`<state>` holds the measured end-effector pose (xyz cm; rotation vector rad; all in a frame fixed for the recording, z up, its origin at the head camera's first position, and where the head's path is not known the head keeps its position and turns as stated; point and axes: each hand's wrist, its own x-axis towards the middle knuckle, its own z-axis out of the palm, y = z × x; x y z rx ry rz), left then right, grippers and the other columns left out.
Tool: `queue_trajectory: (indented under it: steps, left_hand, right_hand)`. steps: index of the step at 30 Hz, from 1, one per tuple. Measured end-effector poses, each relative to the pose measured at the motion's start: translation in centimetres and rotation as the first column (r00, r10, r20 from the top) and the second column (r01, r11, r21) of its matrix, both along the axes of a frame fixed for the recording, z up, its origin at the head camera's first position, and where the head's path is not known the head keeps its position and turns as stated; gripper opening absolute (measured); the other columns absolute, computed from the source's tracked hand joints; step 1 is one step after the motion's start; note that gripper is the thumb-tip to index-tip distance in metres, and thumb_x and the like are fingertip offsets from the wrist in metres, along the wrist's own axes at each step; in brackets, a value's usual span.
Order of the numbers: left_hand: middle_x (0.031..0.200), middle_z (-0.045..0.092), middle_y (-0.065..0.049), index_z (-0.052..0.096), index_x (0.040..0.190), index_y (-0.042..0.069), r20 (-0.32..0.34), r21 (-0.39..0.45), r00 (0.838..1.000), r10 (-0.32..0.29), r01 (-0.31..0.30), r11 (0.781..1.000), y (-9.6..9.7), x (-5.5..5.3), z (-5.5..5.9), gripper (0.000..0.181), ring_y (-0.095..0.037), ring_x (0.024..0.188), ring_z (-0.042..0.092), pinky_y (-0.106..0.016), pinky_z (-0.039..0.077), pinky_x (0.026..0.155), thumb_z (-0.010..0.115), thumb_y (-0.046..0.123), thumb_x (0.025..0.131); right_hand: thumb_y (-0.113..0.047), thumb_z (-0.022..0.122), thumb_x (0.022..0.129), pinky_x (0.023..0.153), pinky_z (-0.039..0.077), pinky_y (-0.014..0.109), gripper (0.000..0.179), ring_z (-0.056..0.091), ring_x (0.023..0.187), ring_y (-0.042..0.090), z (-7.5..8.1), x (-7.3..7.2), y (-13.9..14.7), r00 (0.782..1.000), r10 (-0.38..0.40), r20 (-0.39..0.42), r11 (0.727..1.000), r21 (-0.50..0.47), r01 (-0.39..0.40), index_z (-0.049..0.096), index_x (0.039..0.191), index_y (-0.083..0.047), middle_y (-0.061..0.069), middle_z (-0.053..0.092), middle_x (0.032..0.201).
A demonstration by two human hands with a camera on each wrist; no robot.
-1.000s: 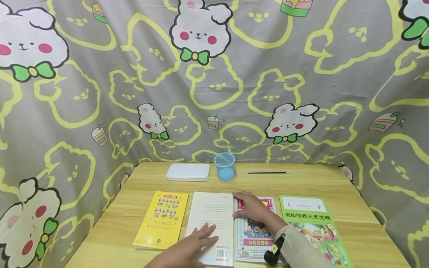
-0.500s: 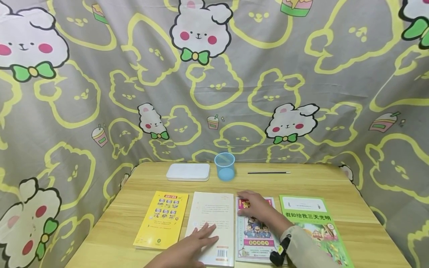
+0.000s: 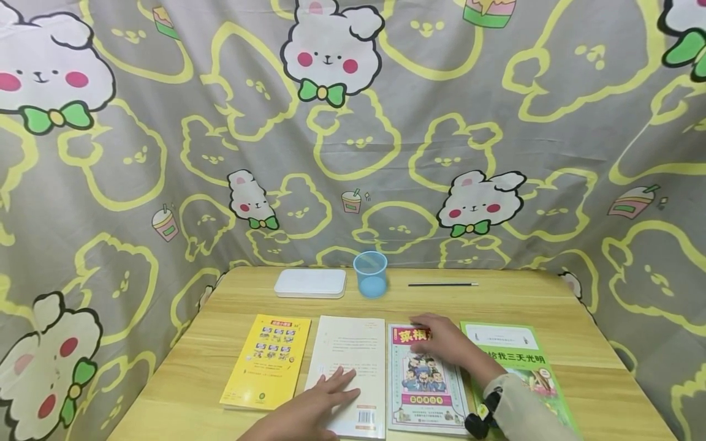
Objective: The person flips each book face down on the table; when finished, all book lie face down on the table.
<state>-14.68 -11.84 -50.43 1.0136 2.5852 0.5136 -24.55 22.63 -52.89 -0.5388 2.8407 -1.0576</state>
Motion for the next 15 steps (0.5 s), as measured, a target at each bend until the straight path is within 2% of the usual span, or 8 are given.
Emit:
queue_trajectory:
  steps: [9,15]
  left_hand:
    - [0.169,0.030,-0.001,0.052,0.153,0.025,0.005,0.009,1.000,-0.002,0.002,1.000,-0.1,0.1,0.0,0.084,-0.028,0.157,0.023,-0.050,0.026,0.124,0.089,0.021,0.078]
    - [0.169,0.030,0.001,0.052,0.153,0.027,0.011,0.006,1.000,0.007,-0.007,1.000,0.0,0.1,0.0,0.085,-0.027,0.157,0.023,-0.048,0.027,0.124,0.089,0.022,0.077]
  right_hand:
    - [-0.037,0.081,0.089,0.097,0.053,0.054,0.066,0.060,0.124,0.040,0.3,0.2,2.4,0.999,0.016,-0.029,0.999,0.028,-0.015,0.061,0.140,-0.001,0.017,0.065,0.135]
    - [-0.036,0.081,0.089,0.096,0.054,0.054,0.064,0.061,0.122,0.038,0.4,0.4,3.4,1.000,0.001,-0.015,0.999,0.044,0.000,0.062,0.139,-0.001,0.015,0.066,0.132]
